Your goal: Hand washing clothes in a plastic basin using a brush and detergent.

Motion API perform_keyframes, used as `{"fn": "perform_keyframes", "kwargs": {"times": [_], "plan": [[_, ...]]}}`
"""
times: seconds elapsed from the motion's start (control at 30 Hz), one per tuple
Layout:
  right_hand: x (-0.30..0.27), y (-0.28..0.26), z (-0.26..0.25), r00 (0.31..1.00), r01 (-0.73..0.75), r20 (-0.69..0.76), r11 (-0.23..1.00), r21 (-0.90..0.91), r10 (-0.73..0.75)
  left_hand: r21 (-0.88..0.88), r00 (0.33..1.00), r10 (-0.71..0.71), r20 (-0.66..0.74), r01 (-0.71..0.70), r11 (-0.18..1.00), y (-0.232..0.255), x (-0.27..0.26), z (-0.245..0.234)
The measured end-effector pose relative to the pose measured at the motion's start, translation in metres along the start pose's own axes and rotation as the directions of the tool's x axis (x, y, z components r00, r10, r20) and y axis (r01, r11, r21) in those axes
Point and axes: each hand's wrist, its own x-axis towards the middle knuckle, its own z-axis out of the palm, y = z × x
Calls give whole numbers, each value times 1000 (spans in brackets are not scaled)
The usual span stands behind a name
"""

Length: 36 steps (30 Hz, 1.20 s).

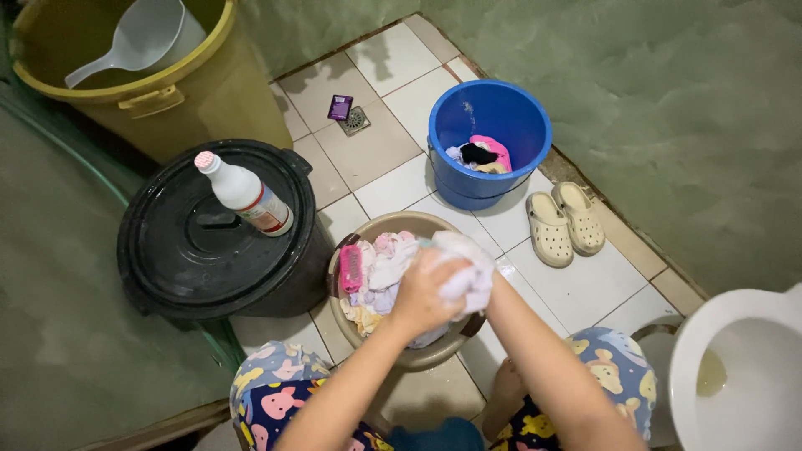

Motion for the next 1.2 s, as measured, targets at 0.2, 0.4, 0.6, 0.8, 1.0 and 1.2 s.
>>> {"fn": "perform_keyframes", "kwargs": {"times": [0.2,0.4,0.6,0.8,1.0,1.2], "plan": [[18,-7,-4,986,-127,-121,988,-90,116,173,955,226,192,-260,950,4,-7,-1],[33,-8,-8,940,-267,-257,951,-152,223,180,892,301,338,-375,909,-4,-2,2],[53,-19,10,864,-306,-488,898,-317,122,139,844,367,390,-448,883,-3,11,3],[53,7,-36,922,-171,-307,467,-868,-234,75,784,388,485,-479,874,-8,5,9],[19,1,-41,836,-277,-543,794,-542,-78,-96,956,96,277,-72,993,-51,-9,15],[6,0,-24,674,-177,-698,970,165,242,-685,654,-750,-102,501,529,-87,16,62]]}}
